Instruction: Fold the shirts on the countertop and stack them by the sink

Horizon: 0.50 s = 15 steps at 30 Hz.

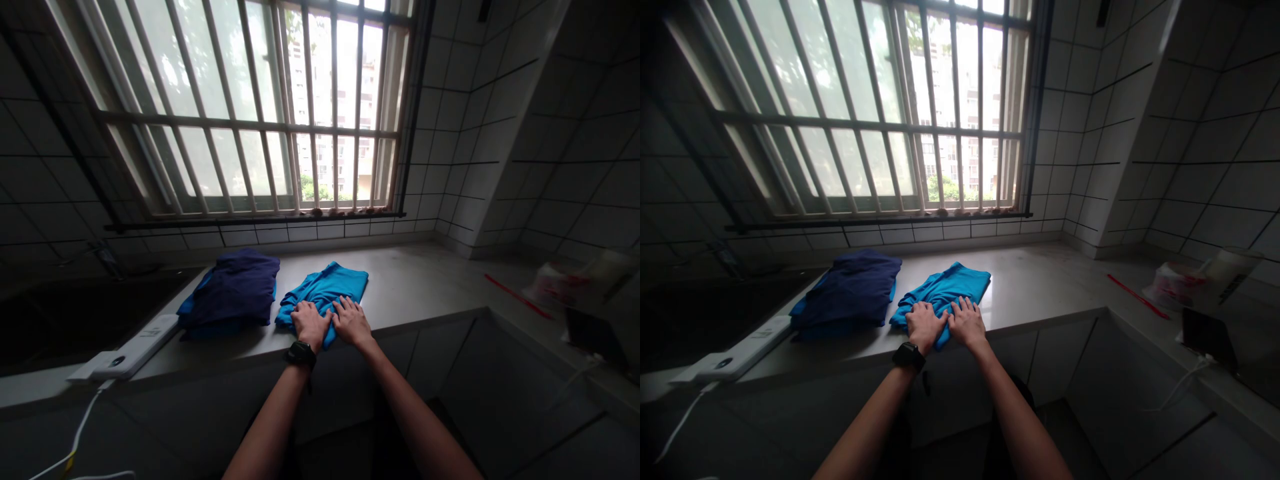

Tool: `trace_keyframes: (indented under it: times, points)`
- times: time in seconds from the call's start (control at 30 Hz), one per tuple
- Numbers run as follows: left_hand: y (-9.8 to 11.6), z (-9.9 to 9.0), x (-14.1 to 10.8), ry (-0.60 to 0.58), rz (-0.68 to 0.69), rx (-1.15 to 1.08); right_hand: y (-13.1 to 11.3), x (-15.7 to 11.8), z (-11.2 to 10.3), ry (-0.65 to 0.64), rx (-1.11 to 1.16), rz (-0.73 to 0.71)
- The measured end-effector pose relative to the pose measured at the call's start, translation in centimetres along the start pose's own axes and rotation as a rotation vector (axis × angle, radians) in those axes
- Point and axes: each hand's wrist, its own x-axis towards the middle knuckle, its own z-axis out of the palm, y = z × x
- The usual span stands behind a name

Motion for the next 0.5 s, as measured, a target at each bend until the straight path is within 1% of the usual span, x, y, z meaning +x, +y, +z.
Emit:
trace_keyframes:
  times: [0.17, 0.3, 0.4, 0.5]
  points:
    - [0.0, -0.2, 0.0, -0.012, -0.005, 0.003, -0.1, -0.2, -0.3, -0.004, 0.003, 0.007]
    - [0.1, -0.9, -0.4, -0.081, -0.033, -0.044, -0.2, -0.2, -0.3, 0.001, 0.011, 0.003]
    - [0.4, -1.6, -1.1, -0.124, -0.044, -0.078, -0.1, 0.0, -0.1, 0.013, 0.026, -0.016]
    - [0.0, -2.6, -2.5, -0.12, -0.025, -0.071, 0.4, -0.2, -0.6, -0.007, 0.055, -0.07]
